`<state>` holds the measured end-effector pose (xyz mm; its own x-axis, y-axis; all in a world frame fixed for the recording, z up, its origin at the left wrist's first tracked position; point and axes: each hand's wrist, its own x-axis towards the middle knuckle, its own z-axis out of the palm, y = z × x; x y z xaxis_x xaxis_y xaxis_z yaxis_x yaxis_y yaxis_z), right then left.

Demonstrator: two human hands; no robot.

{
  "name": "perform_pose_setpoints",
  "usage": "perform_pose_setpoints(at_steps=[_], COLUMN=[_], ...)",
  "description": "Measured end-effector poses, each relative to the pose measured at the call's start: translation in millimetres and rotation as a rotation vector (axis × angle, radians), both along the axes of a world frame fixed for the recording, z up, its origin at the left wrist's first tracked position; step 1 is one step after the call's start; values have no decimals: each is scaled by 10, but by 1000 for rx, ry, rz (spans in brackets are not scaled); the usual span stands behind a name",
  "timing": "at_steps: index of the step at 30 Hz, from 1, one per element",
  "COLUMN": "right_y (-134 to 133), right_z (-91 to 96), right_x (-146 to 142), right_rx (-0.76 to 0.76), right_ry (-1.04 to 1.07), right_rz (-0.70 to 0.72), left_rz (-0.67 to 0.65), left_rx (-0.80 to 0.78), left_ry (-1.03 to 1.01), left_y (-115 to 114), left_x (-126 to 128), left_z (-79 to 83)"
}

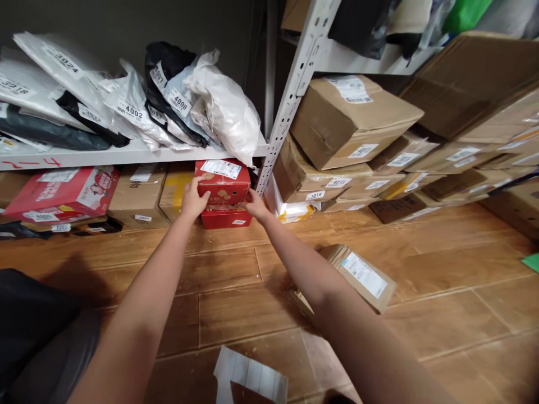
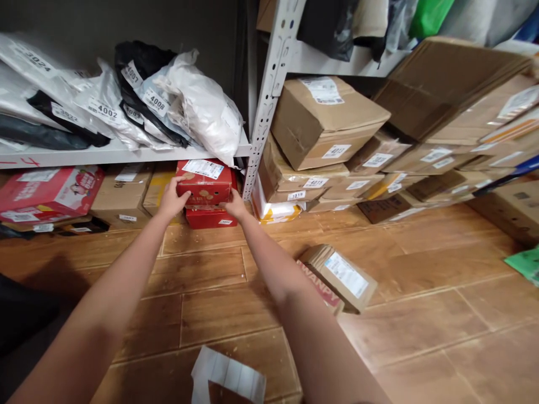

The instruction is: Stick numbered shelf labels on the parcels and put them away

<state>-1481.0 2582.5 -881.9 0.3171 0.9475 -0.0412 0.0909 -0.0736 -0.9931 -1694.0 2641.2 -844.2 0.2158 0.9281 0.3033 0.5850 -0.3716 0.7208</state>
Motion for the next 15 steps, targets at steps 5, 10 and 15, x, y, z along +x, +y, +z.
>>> perform_pose_setpoints(at_steps=[5,10,15], right_y=[-214,-616,-736], right_z=[3,-25,-16], right_x=[-287,-720,-964], right_rx=[60,32,-36], right_ry=[-6,-219,-191], right_rz=[-85,-91,-81], left_rz=[88,272,283], left_rx=[21,-17,13], left_ry=[41,-66,-91], left_y=[-157,-33,170], left_x=[6,-70,-7], left_z=[36,-60,-87])
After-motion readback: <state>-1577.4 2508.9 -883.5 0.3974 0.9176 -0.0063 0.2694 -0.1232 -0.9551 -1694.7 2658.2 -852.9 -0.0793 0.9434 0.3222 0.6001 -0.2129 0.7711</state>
